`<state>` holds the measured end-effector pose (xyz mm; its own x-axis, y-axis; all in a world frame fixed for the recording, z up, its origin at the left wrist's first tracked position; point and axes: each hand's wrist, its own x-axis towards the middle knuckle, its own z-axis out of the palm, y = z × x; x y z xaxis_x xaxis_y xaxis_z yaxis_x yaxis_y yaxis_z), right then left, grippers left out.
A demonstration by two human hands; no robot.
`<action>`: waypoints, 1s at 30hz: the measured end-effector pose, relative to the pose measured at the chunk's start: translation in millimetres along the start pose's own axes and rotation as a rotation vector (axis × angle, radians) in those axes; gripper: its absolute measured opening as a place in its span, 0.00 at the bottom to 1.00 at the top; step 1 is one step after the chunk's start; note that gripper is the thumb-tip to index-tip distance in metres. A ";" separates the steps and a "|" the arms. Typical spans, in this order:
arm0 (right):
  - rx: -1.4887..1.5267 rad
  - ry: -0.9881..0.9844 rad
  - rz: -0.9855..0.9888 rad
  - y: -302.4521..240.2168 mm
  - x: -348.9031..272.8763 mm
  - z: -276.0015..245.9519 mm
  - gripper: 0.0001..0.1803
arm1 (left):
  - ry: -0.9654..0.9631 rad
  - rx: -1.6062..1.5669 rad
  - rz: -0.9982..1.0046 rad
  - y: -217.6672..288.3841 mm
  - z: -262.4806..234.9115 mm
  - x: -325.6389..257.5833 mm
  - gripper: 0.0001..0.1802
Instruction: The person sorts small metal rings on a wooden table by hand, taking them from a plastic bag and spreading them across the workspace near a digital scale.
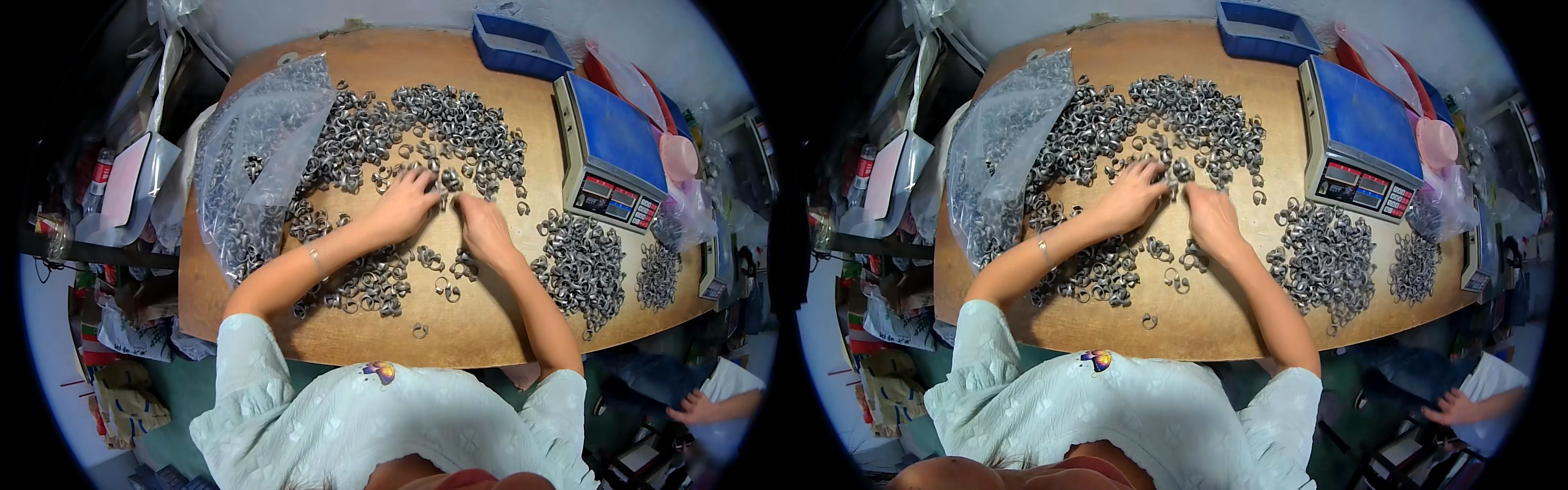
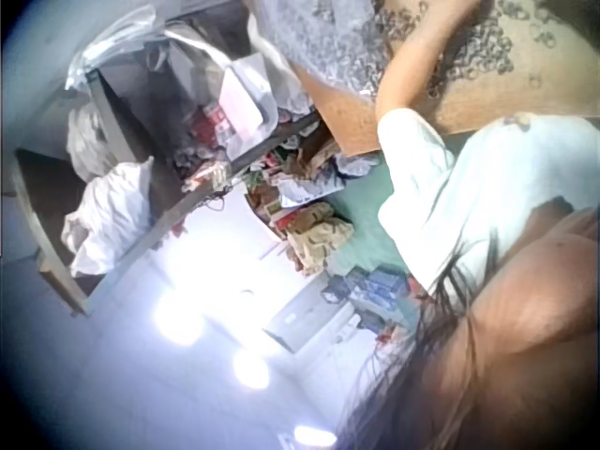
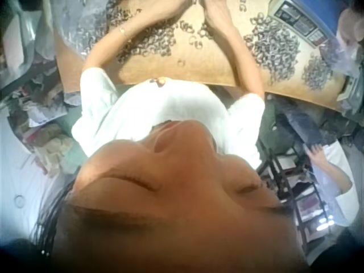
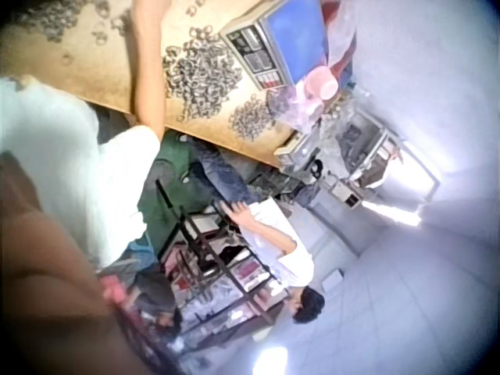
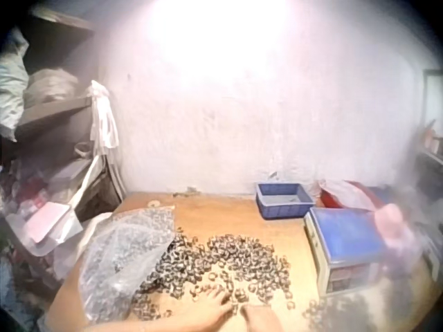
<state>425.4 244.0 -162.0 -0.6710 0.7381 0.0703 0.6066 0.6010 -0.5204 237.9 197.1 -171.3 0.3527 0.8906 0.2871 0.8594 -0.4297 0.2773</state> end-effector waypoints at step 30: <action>-0.099 0.098 -0.117 17.9 28.9 -17.6 0.08 | -0.002 -0.262 -0.028 -30.8 3.8 26.0 0.14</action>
<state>424.4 281.5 -154.3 -0.6975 0.6849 0.2109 0.5690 0.7082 -0.4179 221.9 234.0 -175.9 0.3312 0.9027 0.2747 0.7433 -0.4290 0.5133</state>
